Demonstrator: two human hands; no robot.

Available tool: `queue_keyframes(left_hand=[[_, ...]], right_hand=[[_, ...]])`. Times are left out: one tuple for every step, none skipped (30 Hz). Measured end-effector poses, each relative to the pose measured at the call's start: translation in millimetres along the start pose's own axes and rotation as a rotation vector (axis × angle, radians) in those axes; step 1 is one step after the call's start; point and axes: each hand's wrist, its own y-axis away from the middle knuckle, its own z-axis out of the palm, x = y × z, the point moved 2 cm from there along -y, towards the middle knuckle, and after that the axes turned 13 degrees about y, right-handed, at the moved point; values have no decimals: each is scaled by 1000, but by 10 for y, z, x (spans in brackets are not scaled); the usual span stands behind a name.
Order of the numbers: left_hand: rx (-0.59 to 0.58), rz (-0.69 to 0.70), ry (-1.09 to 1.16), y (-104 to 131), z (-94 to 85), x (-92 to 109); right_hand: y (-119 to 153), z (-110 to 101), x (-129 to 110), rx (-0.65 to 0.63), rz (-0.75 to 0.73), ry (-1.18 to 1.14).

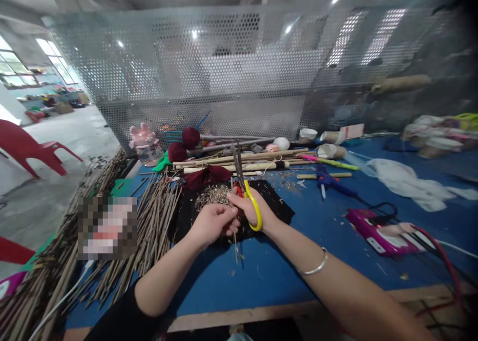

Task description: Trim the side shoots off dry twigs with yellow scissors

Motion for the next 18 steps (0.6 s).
queue_keyframes(left_hand=[[8, 11, 27, -5, -27, -12], [19, 31, 57, -5, -52, -19], [27, 54, 91, 2, -68, -25], [17, 65, 124, 18, -64, -34], [-14, 64, 155, 45, -36, -49], [-71, 48, 179, 85, 22, -73], [-159, -1, 197, 137, 111, -114], [-238, -40, 222, 200, 220, -165], [-281, -40, 253, 268, 339, -222], [-275, 9, 258, 334, 458, -281], [-200, 72, 234, 392, 566, -346], [-93, 143, 194, 442, 661, -406], [-22, 214, 148, 483, 750, -456], [8, 290, 99, 513, 829, -486], [26, 372, 59, 532, 891, -495], [34, 450, 20, 546, 936, -483], [51, 509, -8, 559, 964, -458], [77, 560, -26, 578, 979, -423]], right_hand=[[20, -14, 21, 9, -33, 69], [40, -33, 45, 22, -65, 138], [55, -54, 70, 49, -89, 191], [58, -72, 94, 84, -103, 211], [41, -86, 116, 108, -102, 179], [-3, -98, 133, 133, -84, 108], [-80, -114, 141, 151, -50, 6], [-191, -135, 139, 159, -5, -99], [-332, -171, 121, 181, 21, -200], [-497, -228, 94, 237, 39, -299], [-674, -297, 62, 294, 54, -401], [-849, -377, 34, 372, 78, -503], [-1008, -454, 14, 455, 110, -595], [-1142, -519, 3, 529, 145, -677], [-1244, -564, 0, 584, 177, -739], [-1311, -588, 3, 633, 194, -782], [-1346, -588, 11, 668, 210, -806], [-1354, -570, 20, 682, 215, -810]])
